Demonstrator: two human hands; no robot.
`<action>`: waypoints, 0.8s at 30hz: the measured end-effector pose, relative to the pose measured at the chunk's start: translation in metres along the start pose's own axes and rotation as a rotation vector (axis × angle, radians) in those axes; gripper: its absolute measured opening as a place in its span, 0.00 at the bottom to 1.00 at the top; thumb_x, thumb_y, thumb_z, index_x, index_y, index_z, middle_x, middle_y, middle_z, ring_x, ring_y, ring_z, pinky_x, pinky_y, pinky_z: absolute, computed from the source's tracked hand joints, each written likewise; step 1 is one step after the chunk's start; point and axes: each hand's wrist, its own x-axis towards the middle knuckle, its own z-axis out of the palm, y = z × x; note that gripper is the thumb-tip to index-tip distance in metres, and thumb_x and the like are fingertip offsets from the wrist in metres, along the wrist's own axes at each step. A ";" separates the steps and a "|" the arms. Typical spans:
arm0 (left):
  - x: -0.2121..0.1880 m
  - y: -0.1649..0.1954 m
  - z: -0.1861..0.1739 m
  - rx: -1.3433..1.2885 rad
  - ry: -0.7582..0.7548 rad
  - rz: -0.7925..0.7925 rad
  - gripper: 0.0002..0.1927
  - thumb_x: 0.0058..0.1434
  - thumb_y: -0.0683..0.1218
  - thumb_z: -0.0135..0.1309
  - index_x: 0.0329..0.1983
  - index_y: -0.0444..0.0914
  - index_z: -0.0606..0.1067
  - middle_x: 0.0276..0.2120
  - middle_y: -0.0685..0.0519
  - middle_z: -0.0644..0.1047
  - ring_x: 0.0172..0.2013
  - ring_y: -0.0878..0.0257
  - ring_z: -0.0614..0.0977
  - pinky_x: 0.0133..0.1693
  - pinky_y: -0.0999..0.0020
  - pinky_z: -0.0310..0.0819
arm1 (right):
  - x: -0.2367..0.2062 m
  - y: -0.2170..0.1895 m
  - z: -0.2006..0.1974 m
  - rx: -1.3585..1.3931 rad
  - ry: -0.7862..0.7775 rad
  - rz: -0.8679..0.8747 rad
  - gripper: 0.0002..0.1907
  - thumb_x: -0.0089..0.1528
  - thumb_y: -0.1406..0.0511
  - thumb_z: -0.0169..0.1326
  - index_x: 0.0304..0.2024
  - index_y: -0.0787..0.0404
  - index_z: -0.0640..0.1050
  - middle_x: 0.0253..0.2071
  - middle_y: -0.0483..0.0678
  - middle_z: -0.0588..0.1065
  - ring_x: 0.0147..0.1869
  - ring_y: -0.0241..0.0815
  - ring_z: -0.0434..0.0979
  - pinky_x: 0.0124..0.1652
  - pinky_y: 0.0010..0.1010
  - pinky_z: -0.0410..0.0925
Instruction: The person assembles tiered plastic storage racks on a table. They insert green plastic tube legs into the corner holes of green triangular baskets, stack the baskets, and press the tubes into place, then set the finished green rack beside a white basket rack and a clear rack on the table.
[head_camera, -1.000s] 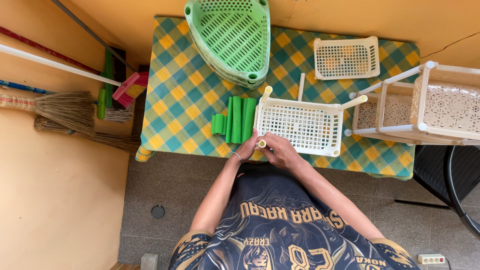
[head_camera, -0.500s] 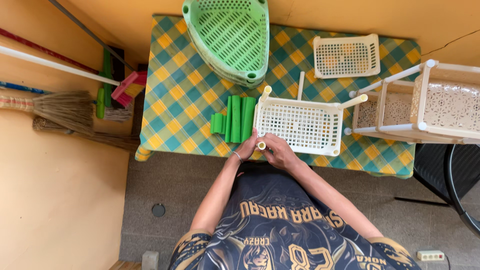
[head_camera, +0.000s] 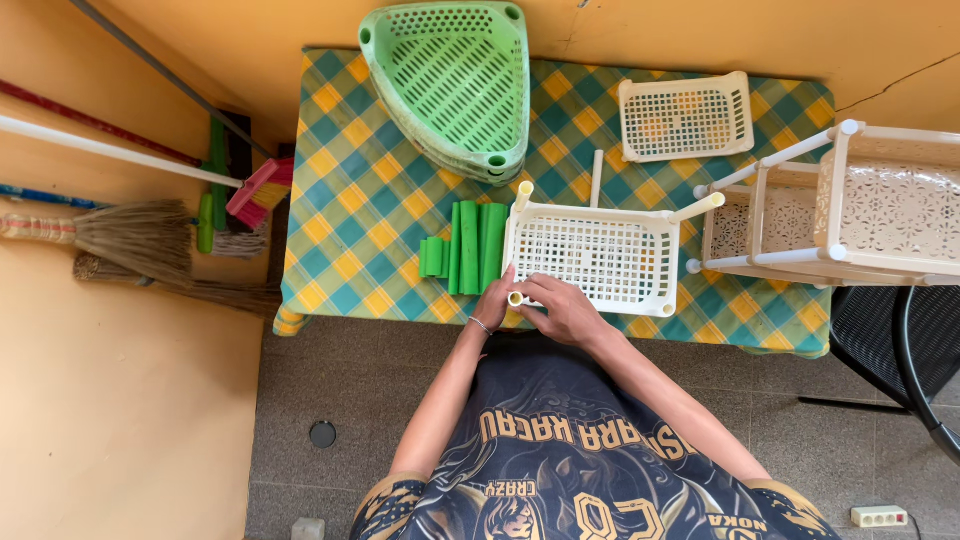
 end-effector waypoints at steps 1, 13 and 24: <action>0.001 -0.001 0.000 -0.001 0.017 0.017 0.39 0.74 0.67 0.35 0.42 0.28 0.81 0.39 0.46 0.83 0.42 0.59 0.80 0.50 0.65 0.71 | -0.003 0.005 -0.004 0.090 0.012 0.079 0.14 0.60 0.67 0.62 0.49 0.59 0.79 0.41 0.51 0.78 0.42 0.49 0.80 0.40 0.36 0.72; 0.000 -0.035 -0.008 -0.001 0.028 0.229 0.15 0.87 0.39 0.40 0.53 0.26 0.77 0.46 0.35 0.85 0.46 0.45 0.85 0.52 0.59 0.75 | -0.075 0.145 -0.140 0.501 0.935 0.570 0.06 0.72 0.67 0.56 0.42 0.65 0.79 0.30 0.44 0.75 0.30 0.33 0.72 0.31 0.22 0.66; -0.018 -0.061 -0.019 0.095 0.160 0.396 0.15 0.77 0.45 0.46 0.52 0.27 0.76 0.36 0.43 0.81 0.36 0.55 0.82 0.40 0.65 0.74 | 0.002 0.225 -0.114 0.517 0.069 0.852 0.16 0.67 0.61 0.55 0.54 0.60 0.79 0.44 0.44 0.80 0.41 0.35 0.77 0.36 0.28 0.70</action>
